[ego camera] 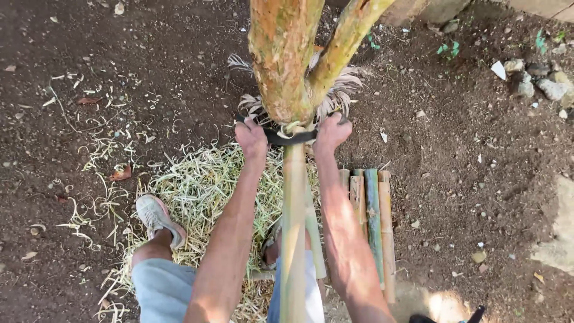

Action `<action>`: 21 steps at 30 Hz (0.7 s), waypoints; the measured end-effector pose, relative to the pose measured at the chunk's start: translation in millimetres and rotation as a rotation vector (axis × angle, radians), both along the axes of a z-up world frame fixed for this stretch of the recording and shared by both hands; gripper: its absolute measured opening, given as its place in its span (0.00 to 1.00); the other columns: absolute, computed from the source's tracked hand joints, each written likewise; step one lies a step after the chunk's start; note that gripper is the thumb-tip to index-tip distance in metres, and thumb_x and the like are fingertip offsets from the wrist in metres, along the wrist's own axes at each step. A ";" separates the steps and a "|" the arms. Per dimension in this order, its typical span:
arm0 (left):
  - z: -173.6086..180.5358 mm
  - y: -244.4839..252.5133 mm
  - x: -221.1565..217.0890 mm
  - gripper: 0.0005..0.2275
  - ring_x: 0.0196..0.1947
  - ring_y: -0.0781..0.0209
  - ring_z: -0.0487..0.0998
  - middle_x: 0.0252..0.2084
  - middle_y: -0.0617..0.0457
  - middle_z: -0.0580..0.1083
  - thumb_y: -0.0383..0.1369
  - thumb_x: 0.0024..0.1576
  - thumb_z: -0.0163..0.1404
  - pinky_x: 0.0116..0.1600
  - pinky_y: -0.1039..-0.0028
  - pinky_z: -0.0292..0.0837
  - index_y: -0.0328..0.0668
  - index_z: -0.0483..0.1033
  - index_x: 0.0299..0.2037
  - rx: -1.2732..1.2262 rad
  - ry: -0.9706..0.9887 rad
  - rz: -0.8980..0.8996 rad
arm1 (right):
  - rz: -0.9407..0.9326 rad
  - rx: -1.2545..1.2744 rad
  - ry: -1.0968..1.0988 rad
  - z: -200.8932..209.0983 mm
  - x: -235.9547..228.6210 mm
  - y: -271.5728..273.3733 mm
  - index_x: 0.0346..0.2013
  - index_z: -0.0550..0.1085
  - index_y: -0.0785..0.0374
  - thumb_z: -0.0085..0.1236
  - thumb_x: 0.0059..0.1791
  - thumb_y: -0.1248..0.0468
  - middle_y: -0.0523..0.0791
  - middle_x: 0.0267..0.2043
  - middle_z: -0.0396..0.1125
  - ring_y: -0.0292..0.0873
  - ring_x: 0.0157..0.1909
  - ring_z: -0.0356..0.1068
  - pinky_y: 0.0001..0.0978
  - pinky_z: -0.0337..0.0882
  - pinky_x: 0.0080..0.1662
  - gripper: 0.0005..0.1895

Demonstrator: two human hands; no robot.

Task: Shaving the outer layer of a bamboo pole using a curved blade tool.

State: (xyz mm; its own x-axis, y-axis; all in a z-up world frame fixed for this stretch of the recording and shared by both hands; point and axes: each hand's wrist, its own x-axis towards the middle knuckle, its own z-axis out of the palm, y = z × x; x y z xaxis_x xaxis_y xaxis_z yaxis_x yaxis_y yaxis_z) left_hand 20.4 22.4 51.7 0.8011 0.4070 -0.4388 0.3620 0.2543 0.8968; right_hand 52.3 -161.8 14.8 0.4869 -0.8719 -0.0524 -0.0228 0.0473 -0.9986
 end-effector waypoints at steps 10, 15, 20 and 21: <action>-34.4 -0.8 -54.1 0.14 0.16 0.62 0.69 0.24 0.48 0.68 0.34 0.70 0.38 0.21 0.68 0.65 0.35 0.65 0.33 0.202 -0.233 -0.007 | 0.021 0.111 -0.148 -5.9 -66.2 6.8 0.31 0.63 0.66 0.50 0.53 0.64 0.44 0.22 0.62 0.41 0.18 0.63 0.37 0.63 0.22 0.10; -7.3 -0.2 -42.8 0.12 0.13 0.61 0.67 0.22 0.52 0.66 0.35 0.68 0.36 0.16 0.66 0.66 0.36 0.61 0.33 0.007 -0.064 -0.017 | 0.037 0.069 -0.070 8.8 -46.8 9.1 0.31 0.64 0.67 0.49 0.53 0.65 0.45 0.20 0.62 0.40 0.16 0.62 0.35 0.63 0.20 0.09; -47.2 -7.1 -13.0 0.13 0.19 0.60 0.68 0.24 0.51 0.67 0.35 0.69 0.39 0.23 0.64 0.66 0.34 0.64 0.34 0.162 -0.206 0.049 | 0.026 0.111 -0.116 6.5 -19.9 7.0 0.32 0.65 0.67 0.50 0.53 0.65 0.44 0.21 0.62 0.39 0.16 0.62 0.35 0.64 0.20 0.08; -31.9 -6.6 -11.8 0.13 0.20 0.59 0.68 0.24 0.50 0.67 0.35 0.69 0.39 0.25 0.62 0.66 0.34 0.64 0.35 0.181 -0.202 0.060 | 0.024 0.142 -0.128 10.5 -15.2 7.7 0.32 0.65 0.67 0.49 0.52 0.65 0.44 0.21 0.62 0.40 0.16 0.61 0.35 0.64 0.20 0.08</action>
